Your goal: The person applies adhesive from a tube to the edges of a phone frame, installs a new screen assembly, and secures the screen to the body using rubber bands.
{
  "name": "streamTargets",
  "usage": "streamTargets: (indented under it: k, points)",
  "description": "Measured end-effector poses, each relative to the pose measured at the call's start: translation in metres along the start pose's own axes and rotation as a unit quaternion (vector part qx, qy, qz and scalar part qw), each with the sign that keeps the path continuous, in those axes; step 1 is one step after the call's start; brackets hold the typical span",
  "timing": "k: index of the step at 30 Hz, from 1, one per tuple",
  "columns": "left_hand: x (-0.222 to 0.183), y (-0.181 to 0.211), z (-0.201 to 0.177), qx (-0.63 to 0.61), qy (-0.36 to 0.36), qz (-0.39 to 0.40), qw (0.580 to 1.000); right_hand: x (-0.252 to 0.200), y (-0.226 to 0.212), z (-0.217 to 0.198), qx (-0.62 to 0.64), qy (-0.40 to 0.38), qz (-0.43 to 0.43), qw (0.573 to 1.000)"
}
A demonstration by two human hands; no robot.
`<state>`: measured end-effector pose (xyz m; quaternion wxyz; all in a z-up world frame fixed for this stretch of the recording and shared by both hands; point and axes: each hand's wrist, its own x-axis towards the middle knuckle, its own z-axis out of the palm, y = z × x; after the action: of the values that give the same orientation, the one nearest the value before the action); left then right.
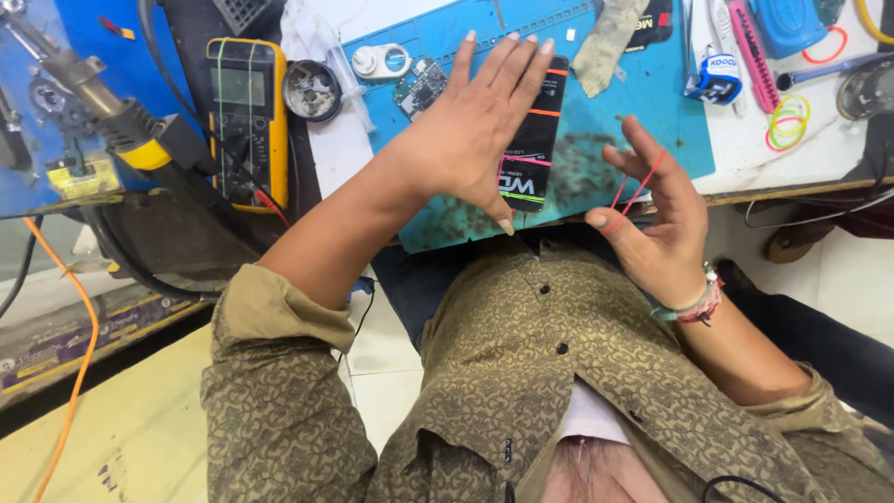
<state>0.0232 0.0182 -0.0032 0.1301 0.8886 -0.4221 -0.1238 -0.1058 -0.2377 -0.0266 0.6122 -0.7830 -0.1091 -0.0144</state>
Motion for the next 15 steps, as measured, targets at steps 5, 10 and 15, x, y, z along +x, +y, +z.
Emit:
streamTargets:
  k: [5, 10, 15]
  points:
    - [-0.004, 0.009, 0.001, -0.011, 0.01, -0.026, 1.0, 0.029, -0.007, 0.006, -0.147, -0.015, -0.095, 0.984]
    - [-0.013, 0.017, 0.002, -0.03, 0.054, -0.033, 0.998, 0.059, -0.012, 0.008, -0.228, -0.056, -0.108, 0.966]
    - [-0.013, 0.014, 0.012, -0.052, 0.068, -0.022, 0.996, 0.067, -0.008, 0.009, -0.238, -0.072, -0.12, 0.961]
